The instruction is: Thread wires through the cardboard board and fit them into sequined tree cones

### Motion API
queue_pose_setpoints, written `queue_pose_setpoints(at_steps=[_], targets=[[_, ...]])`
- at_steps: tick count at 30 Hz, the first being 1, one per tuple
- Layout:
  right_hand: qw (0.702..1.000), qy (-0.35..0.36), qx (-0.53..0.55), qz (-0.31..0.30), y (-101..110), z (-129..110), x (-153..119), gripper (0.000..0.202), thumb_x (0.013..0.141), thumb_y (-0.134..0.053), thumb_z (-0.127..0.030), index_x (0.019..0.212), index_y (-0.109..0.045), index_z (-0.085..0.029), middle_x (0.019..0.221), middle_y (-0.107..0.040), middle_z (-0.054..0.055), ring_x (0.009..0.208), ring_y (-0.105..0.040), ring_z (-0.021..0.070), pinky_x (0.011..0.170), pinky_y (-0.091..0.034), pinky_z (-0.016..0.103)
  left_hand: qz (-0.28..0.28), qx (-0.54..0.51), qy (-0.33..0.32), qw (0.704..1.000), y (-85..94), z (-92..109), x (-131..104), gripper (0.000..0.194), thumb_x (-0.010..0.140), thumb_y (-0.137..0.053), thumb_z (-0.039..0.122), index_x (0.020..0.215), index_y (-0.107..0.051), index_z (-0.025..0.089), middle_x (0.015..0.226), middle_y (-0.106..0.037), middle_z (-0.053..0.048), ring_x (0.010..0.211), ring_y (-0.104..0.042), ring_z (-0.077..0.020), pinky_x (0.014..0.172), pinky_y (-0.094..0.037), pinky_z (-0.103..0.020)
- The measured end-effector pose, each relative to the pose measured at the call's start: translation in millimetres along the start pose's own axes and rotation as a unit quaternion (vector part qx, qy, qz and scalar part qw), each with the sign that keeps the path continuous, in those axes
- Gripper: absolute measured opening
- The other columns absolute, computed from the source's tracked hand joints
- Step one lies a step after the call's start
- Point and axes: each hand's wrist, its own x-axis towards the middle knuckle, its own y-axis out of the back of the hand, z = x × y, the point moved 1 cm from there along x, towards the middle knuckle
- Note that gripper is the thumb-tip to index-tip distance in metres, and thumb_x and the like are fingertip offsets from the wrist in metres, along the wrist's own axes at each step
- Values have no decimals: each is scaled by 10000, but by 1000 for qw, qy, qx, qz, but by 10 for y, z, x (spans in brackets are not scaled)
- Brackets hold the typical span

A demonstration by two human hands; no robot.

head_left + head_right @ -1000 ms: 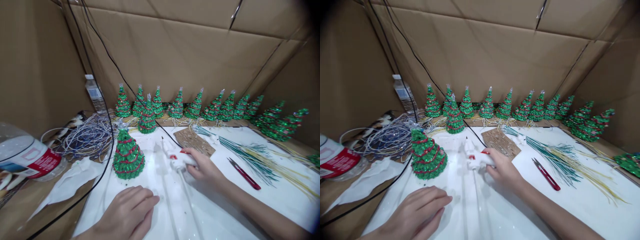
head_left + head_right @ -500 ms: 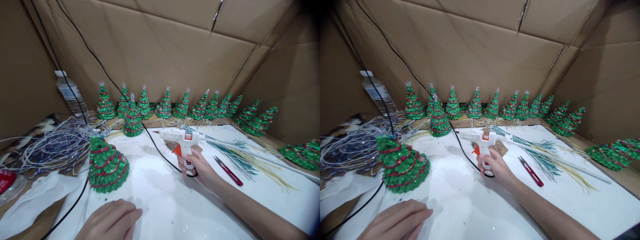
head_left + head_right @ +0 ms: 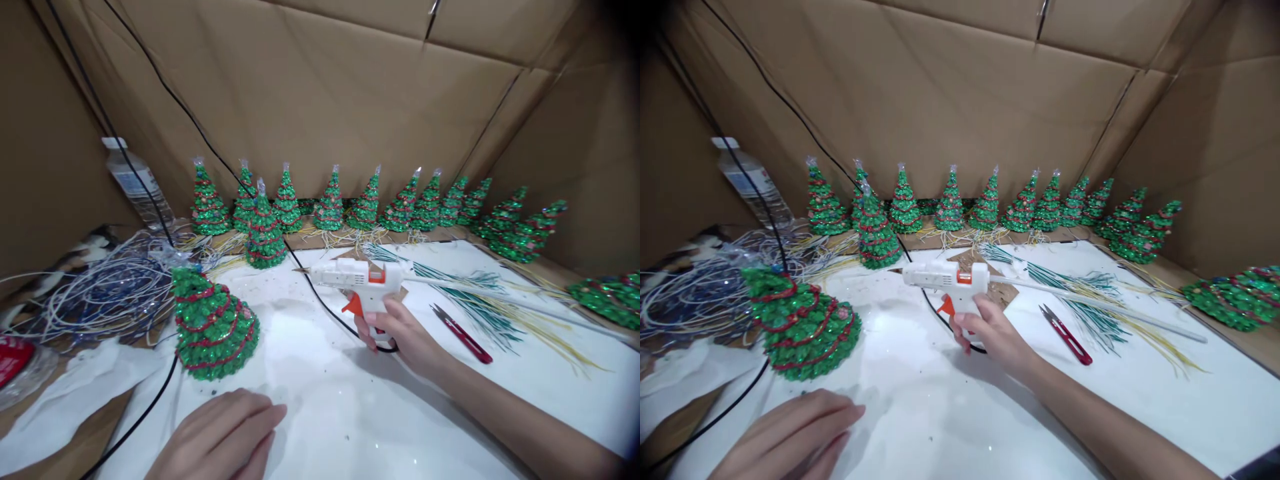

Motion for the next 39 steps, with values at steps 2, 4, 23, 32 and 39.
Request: queue_pose_setpoints(at_steps=[2,4,23,32,39], targets=[[998,-3,-63,-9,-11,24,-36,211,842,-562,-394,830,-540,-185,630,-495,-27,552,-453,117,525,-399,261,-12,-7,19,1000,46,25,25,254,881,-581,206,1131,-625,224,958,-736,-25,859,-699,-123,825,-559,-159],[992,-14,-125,-4,-39,40,-83,236,823,-565,-414,864,-567,-181,652,-491,-22,568,-444,123,554,-386,273,-15,1,48,999,105,63,67,246,906,-570,244,1148,-612,232,1003,-721,-38,875,-693,-126,872,-550,-180],[965,96,-228,-83,-273,-104,-289,194,887,-525,-376,971,-576,-209,695,-501,-21,603,-446,130,547,-359,234,122,-16,24,992,207,177,832,176,791,-668,-19,902,-673,118,885,-652,-36,806,-621,-76,744,-507,-152],[964,87,-248,-29,-236,-42,-231,199,844,-560,-364,936,-642,-208,681,-516,-11,596,-450,134,549,-371,247,116,-5,21,993,207,234,832,155,802,-643,-33,868,-655,106,862,-643,-25,798,-605,-60,769,-484,-129],[977,-10,-214,-14,-220,13,-232,294,820,-592,-393,996,-649,-165,628,-474,-27,552,-417,119,535,-340,255,108,-11,24,994,224,259,812,147,804,-635,-33,870,-655,97,859,-638,-30,780,-596,-61,755,-480,-128]])
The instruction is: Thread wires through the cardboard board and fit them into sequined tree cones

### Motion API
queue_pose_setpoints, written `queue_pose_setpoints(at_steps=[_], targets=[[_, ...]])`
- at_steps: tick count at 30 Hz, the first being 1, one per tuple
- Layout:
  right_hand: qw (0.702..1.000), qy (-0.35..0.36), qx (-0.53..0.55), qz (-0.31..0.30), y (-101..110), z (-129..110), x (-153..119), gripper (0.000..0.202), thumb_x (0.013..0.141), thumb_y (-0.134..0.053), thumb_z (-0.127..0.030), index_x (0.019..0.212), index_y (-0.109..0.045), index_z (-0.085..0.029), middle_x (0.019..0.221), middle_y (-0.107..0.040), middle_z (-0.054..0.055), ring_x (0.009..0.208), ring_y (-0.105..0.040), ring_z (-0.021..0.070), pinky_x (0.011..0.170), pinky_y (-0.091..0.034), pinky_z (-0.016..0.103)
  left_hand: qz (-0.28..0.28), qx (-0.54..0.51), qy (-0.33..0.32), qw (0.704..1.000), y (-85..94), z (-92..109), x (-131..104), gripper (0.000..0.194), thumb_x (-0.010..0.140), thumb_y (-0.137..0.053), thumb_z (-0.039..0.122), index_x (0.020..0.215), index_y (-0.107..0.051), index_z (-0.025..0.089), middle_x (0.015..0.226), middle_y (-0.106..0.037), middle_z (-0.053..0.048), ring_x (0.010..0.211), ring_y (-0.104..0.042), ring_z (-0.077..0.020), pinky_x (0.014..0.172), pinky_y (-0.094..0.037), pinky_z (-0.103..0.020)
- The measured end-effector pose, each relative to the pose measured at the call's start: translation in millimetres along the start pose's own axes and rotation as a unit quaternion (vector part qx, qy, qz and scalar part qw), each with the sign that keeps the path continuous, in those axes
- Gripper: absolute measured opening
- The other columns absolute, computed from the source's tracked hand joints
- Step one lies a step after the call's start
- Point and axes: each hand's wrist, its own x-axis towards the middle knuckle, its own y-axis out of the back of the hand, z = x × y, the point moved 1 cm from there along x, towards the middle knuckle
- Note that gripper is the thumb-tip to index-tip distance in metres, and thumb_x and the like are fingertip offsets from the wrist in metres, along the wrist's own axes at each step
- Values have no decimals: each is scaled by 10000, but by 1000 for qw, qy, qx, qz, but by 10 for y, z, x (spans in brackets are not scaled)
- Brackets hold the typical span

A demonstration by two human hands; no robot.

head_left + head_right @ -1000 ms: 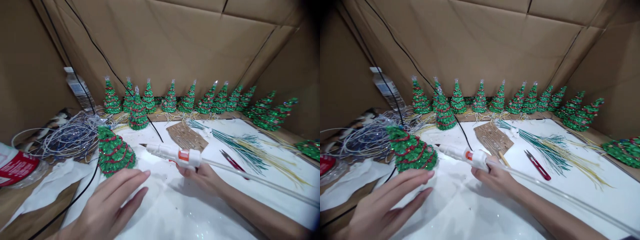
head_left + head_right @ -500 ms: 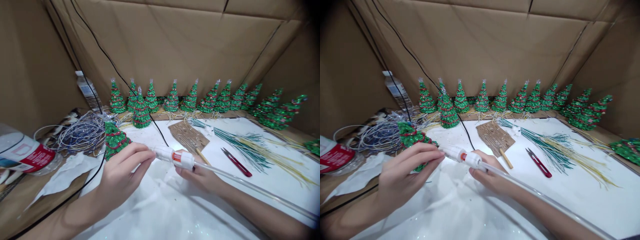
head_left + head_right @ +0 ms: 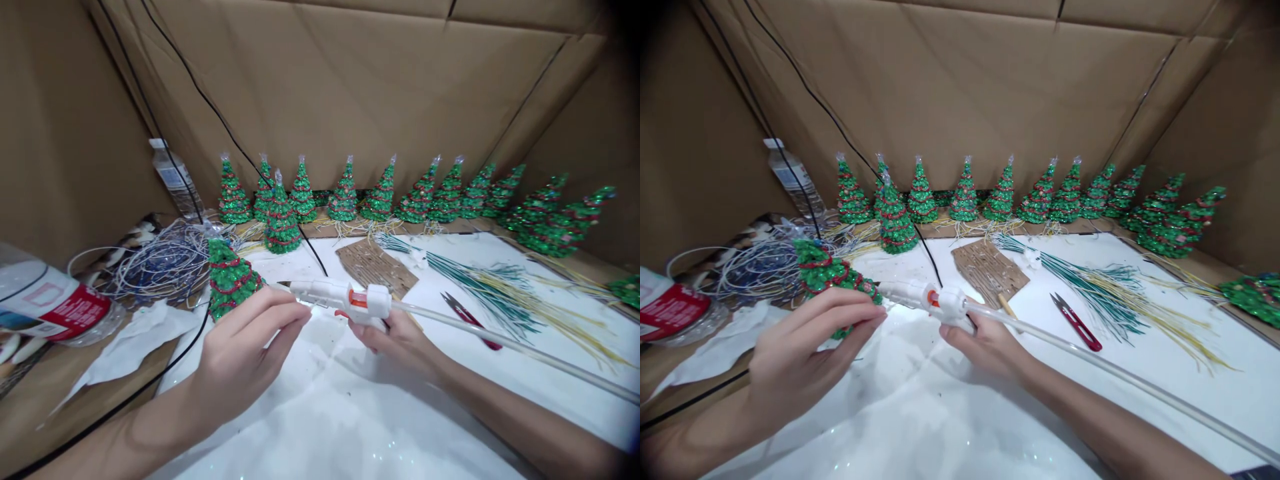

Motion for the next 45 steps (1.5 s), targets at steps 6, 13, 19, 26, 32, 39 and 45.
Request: queue_pose_setpoints(at_steps=[6,13,19,26,32,39,45], targets=[[997,-4,75,-16,13,7,-14,312,853,-575,-404,1050,-593,-163,631,-472,-40,584,-449,120,568,-349,257,-8,12,-8,1000,-1,-17,-56,128,824,-634,-1,901,-660,98,882,-643,-36,801,-608,-67,759,-481,-134],[997,23,55,-43,13,9,-31,282,869,-549,-392,999,-601,-148,626,-471,-38,578,-429,113,563,-339,257,7,23,-5,1000,-5,-53,-64,127,800,-663,-10,880,-677,88,861,-664,-52,776,-617,-76,726,-492,-157],[996,-15,72,-55,-12,27,-52,352,856,-594,-417,1096,-615,-160,663,-444,-36,589,-401,105,525,-305,236,31,34,-6,999,4,-77,-49,131,784,-689,-4,871,-685,94,840,-676,-43,759,-620,-74,710,-499,-163],[994,-19,95,-56,-19,22,-63,352,836,-621,-420,1074,-637,-162,658,-444,-34,573,-376,99,516,-290,230,-3,26,27,999,-11,-100,-46,125,803,-687,29,902,-679,105,851,-670,-43,773,-618,-85,722,-501,-183],[995,-18,80,-54,-28,31,-70,295,841,-615,-400,1015,-643,-163,667,-431,-36,590,-371,100,530,-283,232,-33,11,39,999,2,-94,-20,108,832,-643,29,893,-649,118,852,-652,-34,778,-606,-83,709,-478,-184],[997,-18,65,-49,-32,5,-75,290,825,-614,-366,1023,-641,-156,635,-388,-50,572,-346,97,519,-264,235,-54,8,62,997,-5,-94,-3,93,836,-613,32,817,-604,123,800,-614,-18,763,-573,-84,696,-452,-190],[993,-24,101,-48,-43,0,-61,321,830,-616,-414,1043,-612,-174,632,-427,-49,558,-373,101,511,-267,240,-55,4,50,997,29,-69,19,107,839,-599,33,809,-597,135,779,-609,-6,731,-567,-75,670,-455,-177]])
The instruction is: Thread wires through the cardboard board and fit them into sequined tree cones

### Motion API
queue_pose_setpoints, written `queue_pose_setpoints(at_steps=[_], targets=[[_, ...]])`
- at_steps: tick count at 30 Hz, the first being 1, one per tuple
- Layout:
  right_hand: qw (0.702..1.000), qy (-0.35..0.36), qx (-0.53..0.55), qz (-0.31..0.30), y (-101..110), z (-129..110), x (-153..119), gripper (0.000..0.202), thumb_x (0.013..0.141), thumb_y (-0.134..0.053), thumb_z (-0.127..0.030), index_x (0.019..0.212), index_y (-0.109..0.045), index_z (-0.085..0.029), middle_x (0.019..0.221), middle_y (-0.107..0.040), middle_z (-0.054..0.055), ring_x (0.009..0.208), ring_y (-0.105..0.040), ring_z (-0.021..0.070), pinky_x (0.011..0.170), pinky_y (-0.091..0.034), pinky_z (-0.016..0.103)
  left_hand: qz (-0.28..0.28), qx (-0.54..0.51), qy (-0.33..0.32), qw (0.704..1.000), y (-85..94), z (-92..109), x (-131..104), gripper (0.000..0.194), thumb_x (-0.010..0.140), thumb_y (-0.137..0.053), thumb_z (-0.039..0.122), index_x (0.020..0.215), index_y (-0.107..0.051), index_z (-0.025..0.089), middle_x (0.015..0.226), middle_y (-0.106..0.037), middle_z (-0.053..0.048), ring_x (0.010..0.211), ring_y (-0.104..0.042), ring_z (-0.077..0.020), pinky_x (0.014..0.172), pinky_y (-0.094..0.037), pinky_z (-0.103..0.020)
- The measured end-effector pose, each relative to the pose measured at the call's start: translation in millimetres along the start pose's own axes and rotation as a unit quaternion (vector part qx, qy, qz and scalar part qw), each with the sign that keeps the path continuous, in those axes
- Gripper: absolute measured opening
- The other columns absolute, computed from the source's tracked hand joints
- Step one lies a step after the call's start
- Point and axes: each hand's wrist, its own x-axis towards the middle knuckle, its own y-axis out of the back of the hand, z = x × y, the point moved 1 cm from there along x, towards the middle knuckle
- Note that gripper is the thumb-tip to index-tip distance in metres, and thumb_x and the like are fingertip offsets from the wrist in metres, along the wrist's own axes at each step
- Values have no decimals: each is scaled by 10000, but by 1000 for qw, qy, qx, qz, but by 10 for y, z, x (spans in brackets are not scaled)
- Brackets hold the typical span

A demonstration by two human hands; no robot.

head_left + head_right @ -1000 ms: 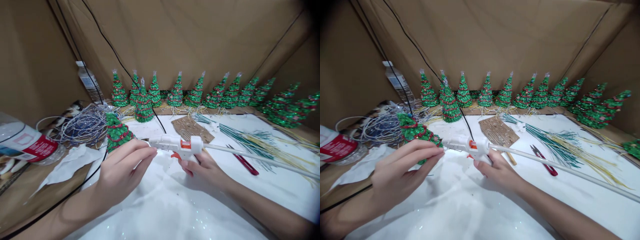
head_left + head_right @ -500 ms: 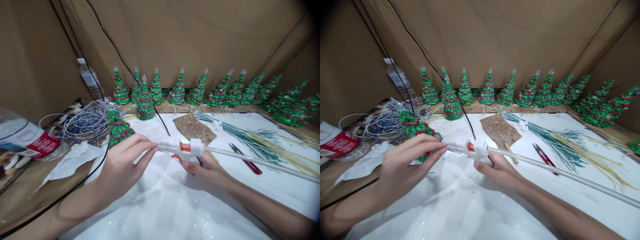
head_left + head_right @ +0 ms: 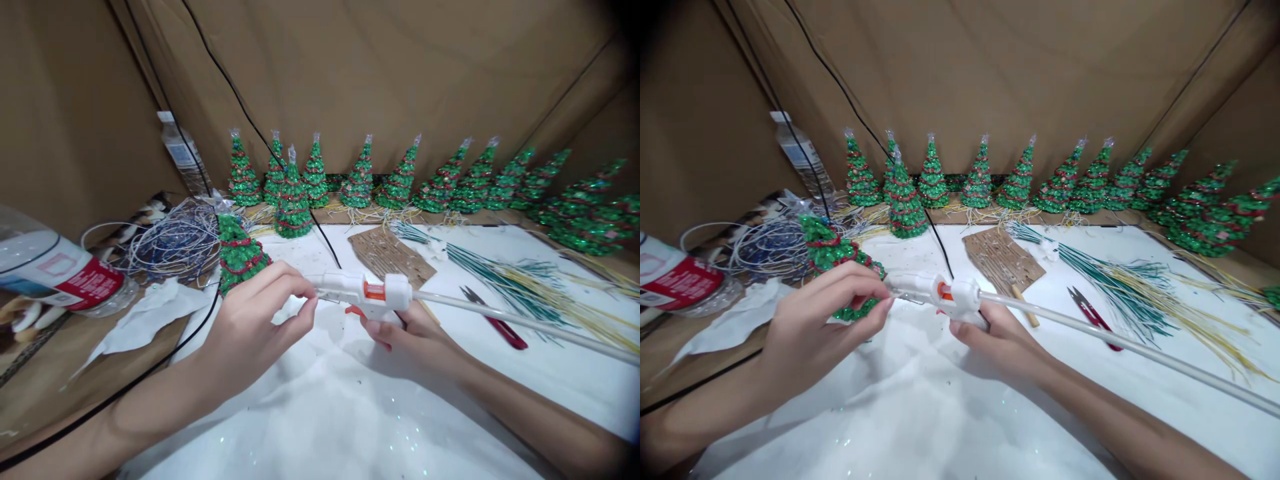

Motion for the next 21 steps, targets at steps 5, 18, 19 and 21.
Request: queue_pose_setpoints(at_steps=[5,18,19,21], targets=[[999,26,-27,-6,13,-57,34,238,848,-554,-402,777,-552,-175,579,-473,-33,539,-426,109,519,-312,257,8,16,-13,1000,-5,37,-22,99,846,-601,60,817,-608,155,773,-628,-7,706,-589,-87,638,-468,-197],[991,9,135,7,41,-132,81,184,864,-546,-350,802,-480,-190,635,-575,-26,469,-510,105,433,-402,236,-46,46,-99,993,-153,3,-158,109,819,-632,55,859,-601,151,756,-652,-19,670,-590,-120,605,-462,-247],[991,12,131,13,46,-132,87,179,866,-540,-344,795,-485,-188,627,-570,-25,467,-508,106,428,-405,236,-54,55,-102,992,-160,-1,-161,91,831,-616,62,844,-603,151,734,-649,-17,652,-588,-121,598,-465,-248],[993,14,114,25,55,-133,94,200,870,-531,-347,757,-478,-191,610,-565,-20,458,-501,109,422,-405,241,-70,84,-101,989,-176,-22,-177,92,863,-571,80,823,-608,155,703,-649,-13,630,-598,-125,594,-478,-248]])
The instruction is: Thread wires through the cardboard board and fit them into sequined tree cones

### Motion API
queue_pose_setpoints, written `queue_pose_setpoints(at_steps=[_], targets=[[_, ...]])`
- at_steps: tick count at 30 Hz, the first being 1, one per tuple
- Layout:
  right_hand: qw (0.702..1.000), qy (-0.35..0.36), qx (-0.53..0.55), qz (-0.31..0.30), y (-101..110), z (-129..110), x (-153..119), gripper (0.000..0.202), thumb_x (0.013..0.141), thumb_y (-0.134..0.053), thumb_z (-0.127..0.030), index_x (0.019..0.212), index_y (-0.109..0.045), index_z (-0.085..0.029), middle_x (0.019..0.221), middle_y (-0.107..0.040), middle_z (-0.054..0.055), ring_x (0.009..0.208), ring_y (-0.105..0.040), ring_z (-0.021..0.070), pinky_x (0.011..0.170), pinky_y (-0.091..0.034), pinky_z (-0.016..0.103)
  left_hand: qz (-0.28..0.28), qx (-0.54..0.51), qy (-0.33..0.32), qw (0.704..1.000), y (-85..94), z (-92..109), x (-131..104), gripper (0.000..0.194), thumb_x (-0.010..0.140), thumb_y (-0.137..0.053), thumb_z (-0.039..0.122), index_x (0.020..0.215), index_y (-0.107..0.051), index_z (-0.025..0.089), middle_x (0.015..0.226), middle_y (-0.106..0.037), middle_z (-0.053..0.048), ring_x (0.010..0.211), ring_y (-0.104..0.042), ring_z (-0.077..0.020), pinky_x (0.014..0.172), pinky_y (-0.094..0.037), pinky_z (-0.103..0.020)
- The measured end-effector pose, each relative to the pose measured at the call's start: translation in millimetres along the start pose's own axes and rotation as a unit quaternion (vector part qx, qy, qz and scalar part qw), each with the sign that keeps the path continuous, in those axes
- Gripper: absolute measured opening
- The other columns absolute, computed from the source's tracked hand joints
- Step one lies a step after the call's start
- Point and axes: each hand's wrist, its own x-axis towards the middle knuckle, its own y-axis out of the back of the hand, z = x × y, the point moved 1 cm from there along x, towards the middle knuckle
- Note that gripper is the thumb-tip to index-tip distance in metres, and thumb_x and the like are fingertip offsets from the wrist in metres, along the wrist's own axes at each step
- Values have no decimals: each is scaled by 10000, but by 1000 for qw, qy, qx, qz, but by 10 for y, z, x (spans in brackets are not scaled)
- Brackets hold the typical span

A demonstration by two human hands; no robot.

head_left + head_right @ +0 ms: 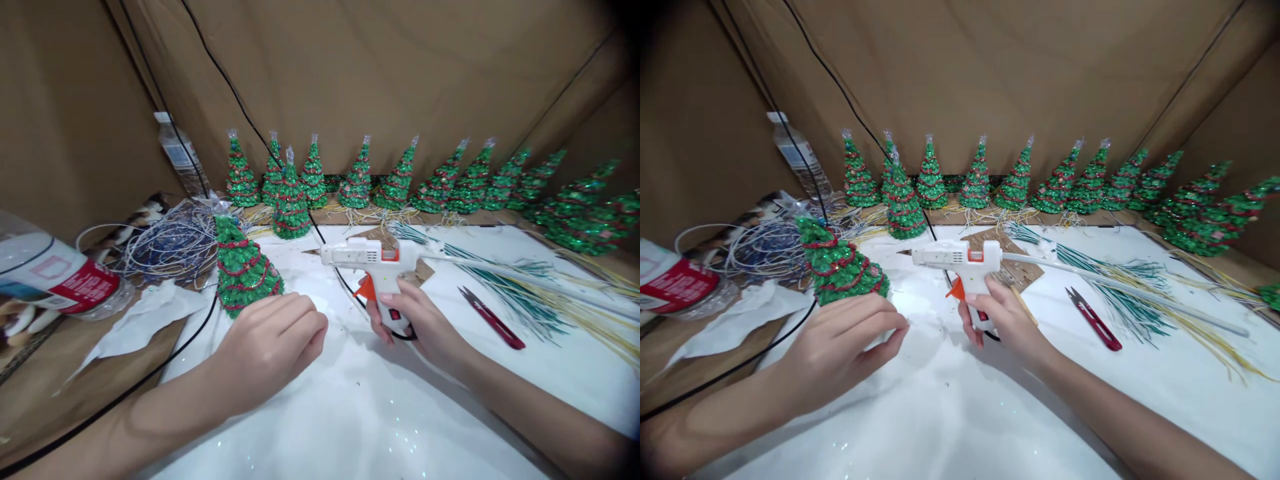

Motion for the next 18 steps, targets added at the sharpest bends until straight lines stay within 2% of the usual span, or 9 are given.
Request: queue_pose_setpoints(at_steps=[3,5,8,10,12,14,18], targets=[[1000,8,-19,11,9,-6,0,224,876,-528,-354,732,-474,-192,601,-551,-19,462,-493,106,433,-406,244,-21,58,16,998,-44,-51,-52,134,897,-505,92,872,-622,153,773,-694,-36,692,-654,-150,631,-518,-262],[1000,10,-19,17,12,-12,-4,228,874,-546,-360,737,-474,-192,619,-552,-20,480,-497,103,449,-413,244,-37,106,31,993,-78,-92,-84,217,899,-468,65,1044,-619,121,981,-725,-98,871,-692,-203,721,-554,-307],[999,5,-18,29,13,-17,-7,248,873,-572,-371,738,-459,-195,645,-563,-20,496,-503,98,466,-420,245,-49,159,47,985,-114,-126,-94,408,885,-444,24,1288,-508,56,1261,-637,-186,1098,-647,-276,810,-570,-371],[999,4,-15,32,15,-10,-3,260,877,-575,-376,740,-448,-196,652,-565,-23,495,-502,94,466,-419,241,-41,154,47,986,-116,-116,-78,338,891,-479,65,1221,-550,50,1204,-666,-186,1031,-675,-286,757,-582,-378],[999,12,-9,29,20,5,3,254,882,-573,-377,752,-455,-193,662,-567,-26,496,-503,91,465,-419,237,-42,122,47,991,-105,-86,-64,158,902,-509,122,1005,-625,90,980,-725,-133,845,-707,-259,661,-579,-357],[999,23,-1,25,28,23,7,232,890,-563,-373,777,-483,-186,694,-574,-25,500,-505,86,463,-417,231,-54,81,60,993,-91,-53,-63,122,908,-499,116,889,-619,130,838,-714,-80,748,-697,-221,630,-568,-331],[1000,22,7,6,20,27,-11,225,920,-520,-367,801,-525,-176,713,-571,-17,526,-514,91,481,-426,230,-61,39,83,994,-82,-31,-89,329,888,-471,32,1186,-548,148,993,-719,-77,833,-701,-192,716,-583,-317]])
